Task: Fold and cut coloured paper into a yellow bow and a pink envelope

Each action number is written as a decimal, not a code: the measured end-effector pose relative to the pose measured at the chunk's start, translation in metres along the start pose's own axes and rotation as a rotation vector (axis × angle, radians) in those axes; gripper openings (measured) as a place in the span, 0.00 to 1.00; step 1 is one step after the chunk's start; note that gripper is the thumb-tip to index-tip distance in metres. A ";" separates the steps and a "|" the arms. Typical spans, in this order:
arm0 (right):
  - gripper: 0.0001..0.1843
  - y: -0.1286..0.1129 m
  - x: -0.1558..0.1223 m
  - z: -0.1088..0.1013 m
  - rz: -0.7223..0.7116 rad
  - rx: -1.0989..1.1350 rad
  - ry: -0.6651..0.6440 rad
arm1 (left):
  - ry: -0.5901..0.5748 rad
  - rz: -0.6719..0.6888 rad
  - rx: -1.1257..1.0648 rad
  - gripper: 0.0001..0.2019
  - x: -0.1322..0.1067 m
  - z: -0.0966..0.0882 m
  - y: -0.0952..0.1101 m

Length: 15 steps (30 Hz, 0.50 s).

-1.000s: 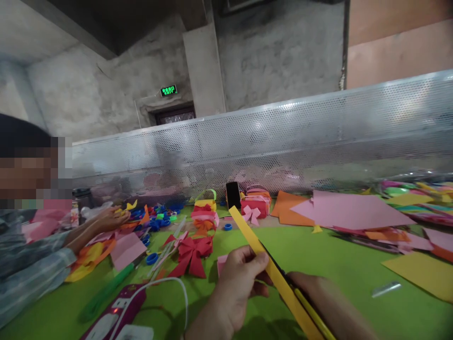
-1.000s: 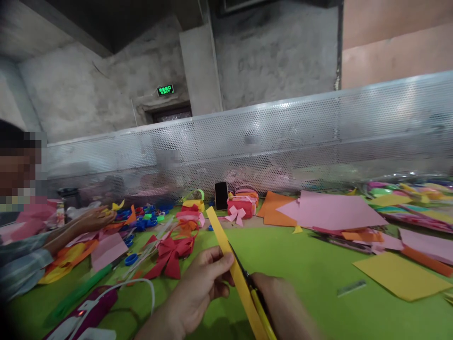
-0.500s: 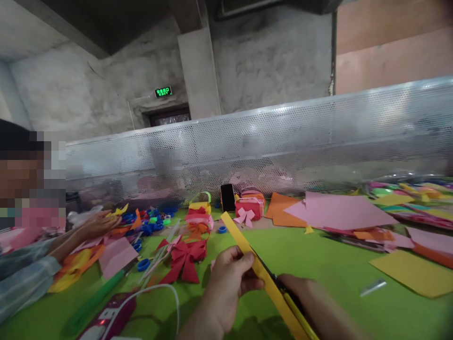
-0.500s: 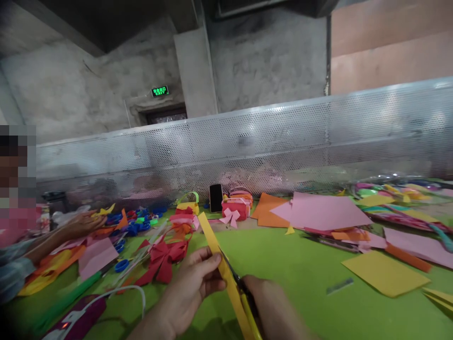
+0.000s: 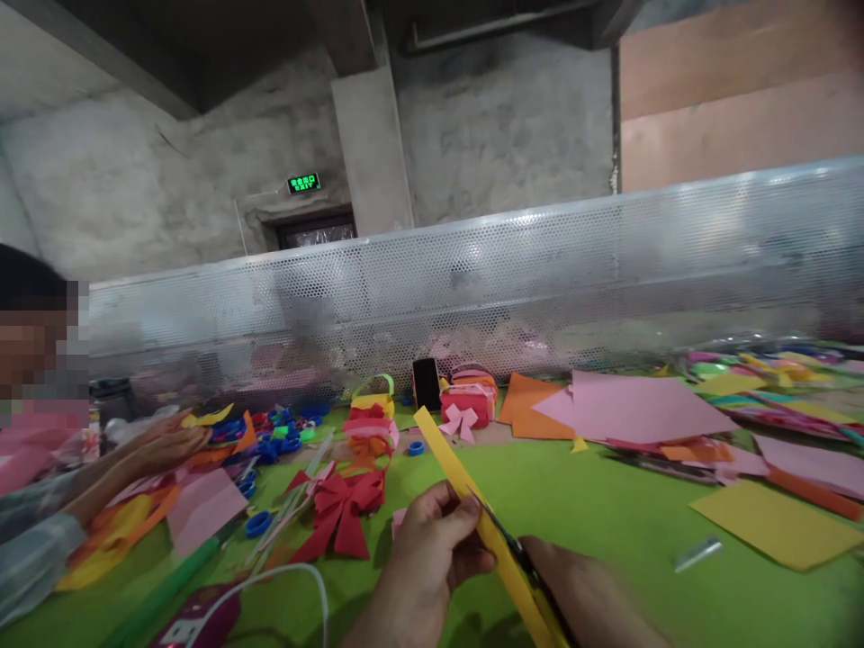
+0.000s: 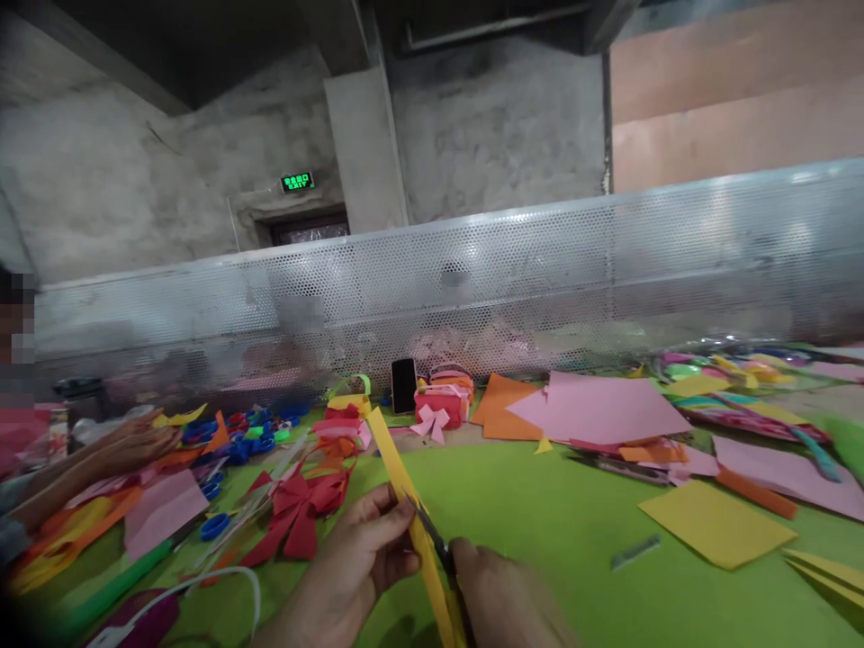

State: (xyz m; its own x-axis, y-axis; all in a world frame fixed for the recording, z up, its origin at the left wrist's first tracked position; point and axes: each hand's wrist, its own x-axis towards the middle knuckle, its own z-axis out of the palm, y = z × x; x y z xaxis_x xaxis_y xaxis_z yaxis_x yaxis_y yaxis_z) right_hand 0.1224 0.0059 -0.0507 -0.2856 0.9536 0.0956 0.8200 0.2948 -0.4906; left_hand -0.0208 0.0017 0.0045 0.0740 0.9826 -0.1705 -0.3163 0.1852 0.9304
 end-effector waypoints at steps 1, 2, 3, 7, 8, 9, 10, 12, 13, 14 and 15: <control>0.13 -0.001 0.000 0.000 -0.002 -0.002 0.017 | 0.001 -0.007 -0.004 0.08 0.000 0.000 0.000; 0.13 -0.002 -0.001 0.000 -0.008 0.000 0.025 | 0.002 -0.014 -0.006 0.07 0.000 0.000 0.001; 0.13 -0.002 -0.001 0.000 -0.016 0.001 0.024 | 0.005 -0.020 -0.006 0.06 -0.001 0.001 0.001; 0.15 -0.004 -0.003 -0.002 -0.022 0.016 0.004 | 0.020 -0.046 0.001 0.04 -0.001 0.001 0.001; 0.15 -0.004 -0.003 -0.002 -0.005 0.015 0.002 | 0.022 -0.048 0.002 0.03 -0.001 0.001 0.001; 0.15 -0.005 -0.002 -0.003 0.006 0.018 -0.001 | 0.023 -0.049 0.001 0.03 -0.001 0.001 0.001; 0.15 -0.005 -0.002 -0.004 0.013 0.026 -0.005 | 0.023 -0.051 -0.001 0.04 -0.001 0.001 0.002; 0.15 -0.007 -0.002 -0.005 0.015 0.037 -0.029 | 0.026 -0.055 -0.008 0.03 -0.001 0.001 0.002; 0.15 -0.008 -0.002 -0.006 0.009 0.042 -0.040 | 0.028 -0.057 -0.010 0.03 -0.001 0.001 0.003; 0.15 -0.009 -0.002 -0.006 0.005 0.041 -0.044 | 0.028 -0.058 -0.011 0.02 -0.002 0.001 0.003; 0.15 -0.009 -0.002 -0.007 0.005 0.035 -0.043 | 0.028 -0.056 -0.011 0.02 -0.002 0.001 0.003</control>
State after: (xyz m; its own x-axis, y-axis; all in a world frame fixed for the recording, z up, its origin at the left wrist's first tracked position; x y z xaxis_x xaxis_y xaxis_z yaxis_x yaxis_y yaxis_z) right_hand 0.1185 0.0019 -0.0406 -0.3037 0.9511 0.0562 0.8036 0.2874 -0.5212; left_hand -0.0212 0.0006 0.0081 0.0659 0.9706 -0.2314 -0.3223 0.2402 0.9156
